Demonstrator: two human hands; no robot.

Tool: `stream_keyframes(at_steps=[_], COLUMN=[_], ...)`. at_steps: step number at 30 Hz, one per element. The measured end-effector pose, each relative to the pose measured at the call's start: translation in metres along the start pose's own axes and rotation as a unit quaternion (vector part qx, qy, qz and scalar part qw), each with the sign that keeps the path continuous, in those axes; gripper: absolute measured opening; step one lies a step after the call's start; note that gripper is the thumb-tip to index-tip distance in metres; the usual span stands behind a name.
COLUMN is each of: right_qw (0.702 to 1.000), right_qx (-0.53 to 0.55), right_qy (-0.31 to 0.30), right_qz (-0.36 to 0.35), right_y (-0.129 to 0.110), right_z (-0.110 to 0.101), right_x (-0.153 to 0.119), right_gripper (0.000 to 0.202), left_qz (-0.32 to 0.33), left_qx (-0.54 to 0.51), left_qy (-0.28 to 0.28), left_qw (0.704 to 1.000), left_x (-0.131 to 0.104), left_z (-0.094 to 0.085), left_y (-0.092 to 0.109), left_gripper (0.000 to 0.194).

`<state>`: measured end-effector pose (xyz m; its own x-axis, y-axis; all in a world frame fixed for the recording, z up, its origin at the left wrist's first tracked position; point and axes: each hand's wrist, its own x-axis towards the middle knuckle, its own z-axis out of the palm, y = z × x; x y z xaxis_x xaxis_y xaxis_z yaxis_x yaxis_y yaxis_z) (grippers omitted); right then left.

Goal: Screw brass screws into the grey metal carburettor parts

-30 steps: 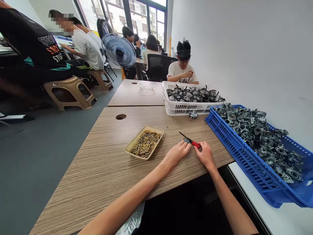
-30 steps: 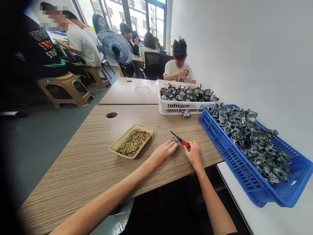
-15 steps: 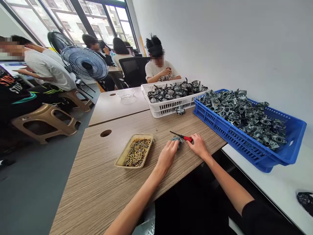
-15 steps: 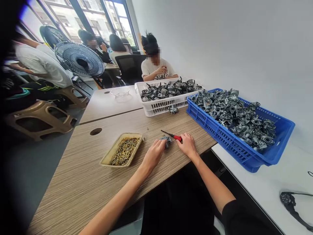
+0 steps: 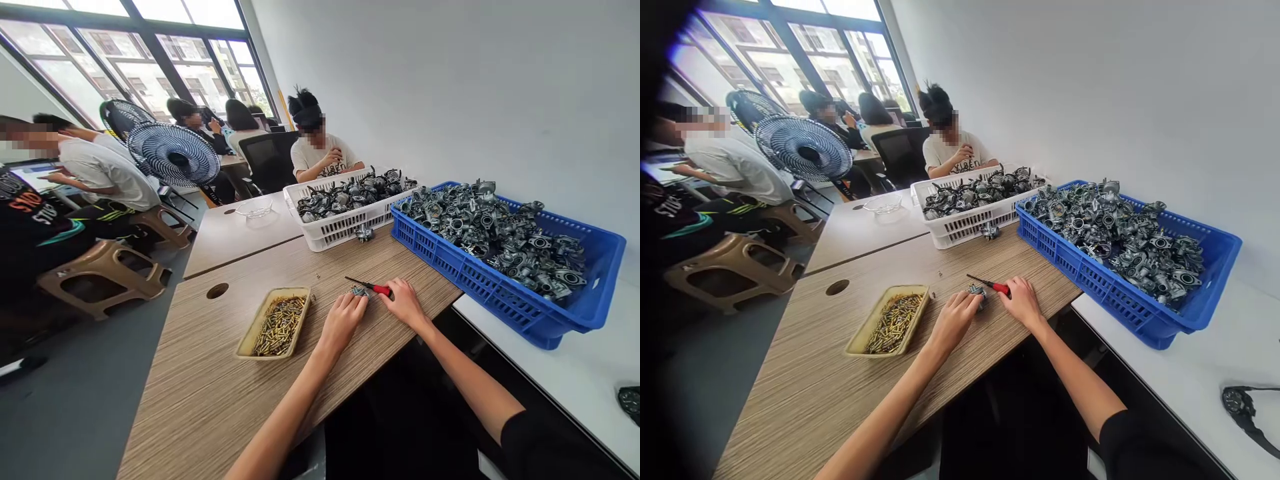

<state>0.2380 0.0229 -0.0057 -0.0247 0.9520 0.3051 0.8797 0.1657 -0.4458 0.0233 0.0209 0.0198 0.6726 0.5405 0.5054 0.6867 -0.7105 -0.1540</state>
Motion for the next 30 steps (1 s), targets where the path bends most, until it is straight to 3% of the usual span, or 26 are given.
stream_keyframes(at_steps=[4, 11, 16, 22, 26, 30], right_qw=[1.000, 1.000, 1.000, 1.000, 1.000, 0.999], right_qx=[-0.003, 0.005, 0.012, 0.021, 0.024, 0.034], right_qy=[-0.006, -0.007, -0.007, -0.005, -0.004, -0.002], right_qz=[0.002, 0.003, 0.002, 0.001, -0.006, -0.016], right_y=[-0.001, -0.001, -0.002, 0.003, 0.005, 0.005], right_z=[0.000, 0.001, 0.000, 0.004, 0.004, 0.002], right_x=[0.000, 0.001, 0.002, 0.005, 0.007, 0.008], right_gripper=[0.012, 0.009, 0.008, 0.010, 0.013, 0.014], left_qz=[0.033, 0.052, 0.013, -0.104, -0.105, -0.115], left_qx=[-0.030, -0.054, -0.083, -0.157, -0.222, -0.194], left_qy=[0.036, 0.044, 0.020, 0.075, 0.086, 0.085], left_qw=[0.998, 0.996, 0.996, 0.979, 0.966, 0.970], left_x=[-0.006, -0.016, -0.017, -0.013, -0.012, -0.016], left_z=[0.006, 0.023, 0.022, 0.020, 0.023, 0.022], left_y=[-0.014, -0.029, -0.031, -0.036, -0.042, -0.038], left_gripper=[0.022, 0.027, 0.028, 0.018, 0.016, 0.013])
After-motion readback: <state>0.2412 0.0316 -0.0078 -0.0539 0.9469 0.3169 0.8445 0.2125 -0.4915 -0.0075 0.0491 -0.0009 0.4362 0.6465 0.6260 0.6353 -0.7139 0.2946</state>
